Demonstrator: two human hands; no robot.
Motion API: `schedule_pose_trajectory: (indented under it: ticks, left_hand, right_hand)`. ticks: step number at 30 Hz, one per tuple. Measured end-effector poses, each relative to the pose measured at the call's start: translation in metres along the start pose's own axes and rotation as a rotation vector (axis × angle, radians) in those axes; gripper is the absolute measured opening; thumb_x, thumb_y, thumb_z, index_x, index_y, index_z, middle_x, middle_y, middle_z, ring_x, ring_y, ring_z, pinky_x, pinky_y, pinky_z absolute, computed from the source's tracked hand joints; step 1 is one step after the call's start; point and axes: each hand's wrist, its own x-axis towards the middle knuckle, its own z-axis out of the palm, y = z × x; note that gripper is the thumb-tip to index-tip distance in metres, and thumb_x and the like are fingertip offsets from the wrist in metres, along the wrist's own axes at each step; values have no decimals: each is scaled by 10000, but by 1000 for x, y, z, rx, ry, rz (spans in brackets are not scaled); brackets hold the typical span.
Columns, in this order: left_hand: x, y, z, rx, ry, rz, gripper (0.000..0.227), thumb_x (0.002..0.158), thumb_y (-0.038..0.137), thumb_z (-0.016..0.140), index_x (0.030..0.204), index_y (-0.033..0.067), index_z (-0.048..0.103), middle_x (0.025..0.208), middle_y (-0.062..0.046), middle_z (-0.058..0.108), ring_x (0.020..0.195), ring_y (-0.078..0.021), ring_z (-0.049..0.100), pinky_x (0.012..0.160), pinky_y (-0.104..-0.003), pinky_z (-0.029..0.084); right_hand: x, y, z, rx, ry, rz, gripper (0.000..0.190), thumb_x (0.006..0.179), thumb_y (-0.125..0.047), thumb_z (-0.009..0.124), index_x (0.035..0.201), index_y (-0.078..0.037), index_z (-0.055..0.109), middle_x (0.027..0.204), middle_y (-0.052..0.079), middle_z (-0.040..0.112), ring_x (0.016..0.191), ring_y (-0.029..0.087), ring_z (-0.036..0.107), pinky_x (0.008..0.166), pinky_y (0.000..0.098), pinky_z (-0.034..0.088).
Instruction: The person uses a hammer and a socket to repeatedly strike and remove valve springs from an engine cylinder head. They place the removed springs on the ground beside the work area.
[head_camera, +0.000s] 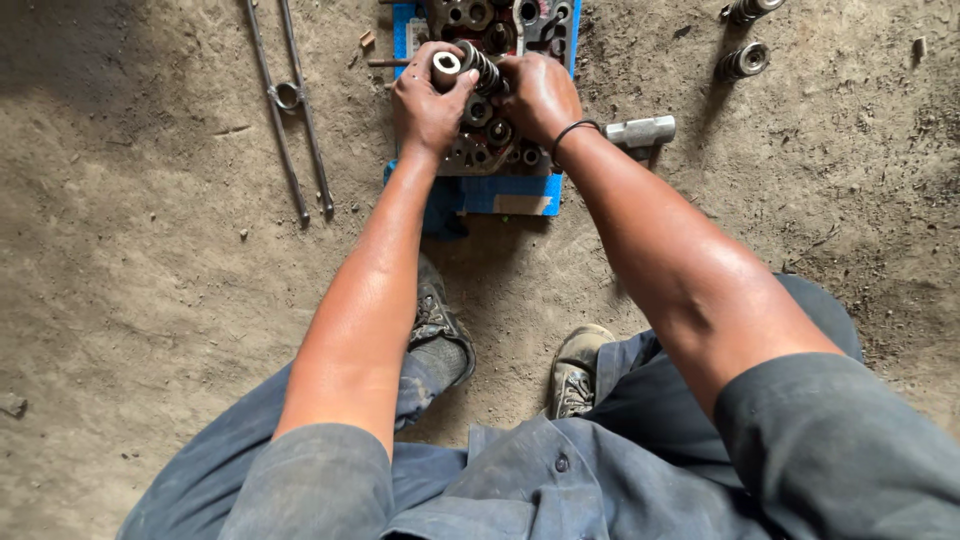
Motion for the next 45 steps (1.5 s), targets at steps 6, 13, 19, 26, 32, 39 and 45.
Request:
schedule_pose_trajectory:
  ticks: [6,13,19,26,32,39,45]
  left_hand:
    - [9,33,0,21,-14,170,237,829,93,864,992,67,694,917,-76,755,847,-173,749,797,-312,620]
    - [23,99,50,152,-169,494,285,838,107,882,1042,75,686,984,-118,733,908,-307,736,817,-383,589]
    - [0,135,157,267,-420,574,282,783,59,770,1045,127,692,998,-129,727,890,-352,713,771,-445,569]
    - [-44,140,217,380,-792,298,272,778,112,735,1040,175,696,943,-101,748,878,-325,728,758,-454,559]
    - [-58,128,237,399,-871,222,357,776,154,766,1126,199,709,994,-121,761,936,-326,727,811,-447,563]
    - [-61,109,248,153,-783,128,434,733,161,810,1154,161,704,1015,-94,777,919,-231,767,833,-358,590]
    - [-71,80,206,-17,-661,106,337,823,190,825,1128,111,704,1001,-70,783,929,-187,765,875,-322,593]
  right_hand:
    - [-4,21,1,232,142,-76,353,835,-139,831,1177,-111,749,1019,130,660,963,331,668,809,429,541]
    - [-17,75,-63,1013,-52,150,362,925,-12,706,1278,12,627,1119,126,738,951,190,760,796,326,656]
    - [-80,132,-150,1280,-18,276,417,898,41,671,1302,-3,578,1166,124,704,1019,196,743,915,355,652]
    - [-160,184,-162,1367,7,442,280,953,-26,699,1208,38,601,1147,138,688,1046,257,731,985,419,580]
    - [-183,222,-119,1535,125,481,229,939,-48,682,1153,17,634,1098,125,696,1012,265,736,951,437,624]
    - [-189,243,-108,1617,241,506,237,924,-33,684,1147,15,623,1100,141,690,1009,248,732,942,456,638]
    - [-169,281,-103,1505,428,512,249,899,0,681,1141,33,631,1092,161,698,981,268,744,900,442,671]
